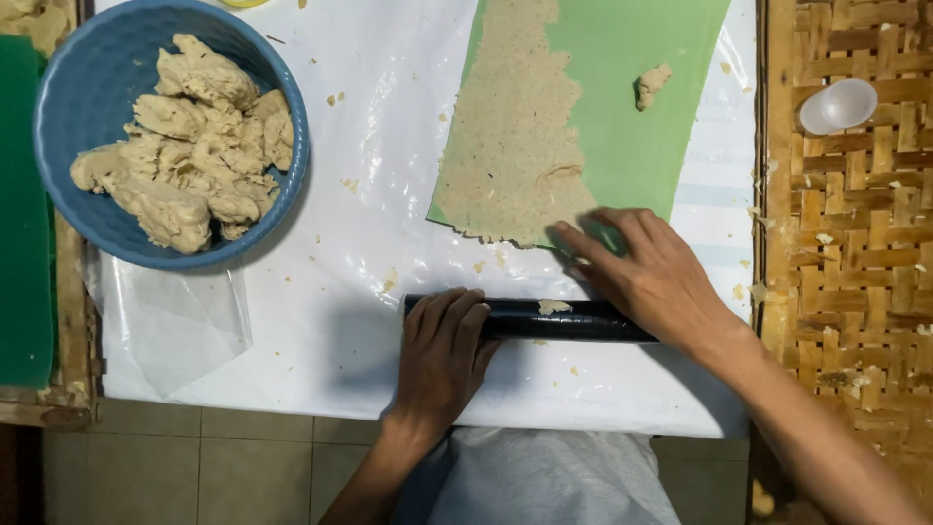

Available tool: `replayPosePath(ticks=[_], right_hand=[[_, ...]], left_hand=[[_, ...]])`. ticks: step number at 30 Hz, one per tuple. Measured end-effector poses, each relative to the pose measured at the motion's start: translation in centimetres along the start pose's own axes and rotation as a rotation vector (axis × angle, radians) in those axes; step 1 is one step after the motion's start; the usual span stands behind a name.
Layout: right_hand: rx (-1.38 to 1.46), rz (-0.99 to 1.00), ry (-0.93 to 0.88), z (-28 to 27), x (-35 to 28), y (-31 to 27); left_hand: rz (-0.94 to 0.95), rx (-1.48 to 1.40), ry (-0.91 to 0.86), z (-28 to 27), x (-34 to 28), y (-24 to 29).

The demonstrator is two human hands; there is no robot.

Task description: Flattening dough onto a green leaf surface using a rolling pin tool and picking off small pieces.

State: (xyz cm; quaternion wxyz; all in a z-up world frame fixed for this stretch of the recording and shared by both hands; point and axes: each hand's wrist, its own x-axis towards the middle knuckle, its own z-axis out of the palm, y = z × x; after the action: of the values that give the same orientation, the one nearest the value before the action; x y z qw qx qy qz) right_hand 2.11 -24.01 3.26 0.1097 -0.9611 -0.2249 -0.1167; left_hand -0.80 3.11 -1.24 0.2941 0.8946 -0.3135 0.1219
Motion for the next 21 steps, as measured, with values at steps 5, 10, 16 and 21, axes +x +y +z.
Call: replayPosePath(ticks=[5,10,16,21], right_hand=[[-0.080,-0.173,-0.100,0.5,2.9,-0.2],[-0.186,-0.290,-0.154,0.9,3.2,-0.4],[-0.131,-0.384,-0.150,2.2,3.1,0.1],[0.138,-0.396,-0.108,1.9,4.1,-0.2]], left_hand=[[0.007,0.008,0.022,-0.5,0.2,0.1],[-0.006,0.030,0.047,-0.1,-0.7,0.1],[0.016,0.008,0.053,0.1,-0.5,-0.2],[0.017,0.013,0.078,0.0,-0.4,-0.1]])
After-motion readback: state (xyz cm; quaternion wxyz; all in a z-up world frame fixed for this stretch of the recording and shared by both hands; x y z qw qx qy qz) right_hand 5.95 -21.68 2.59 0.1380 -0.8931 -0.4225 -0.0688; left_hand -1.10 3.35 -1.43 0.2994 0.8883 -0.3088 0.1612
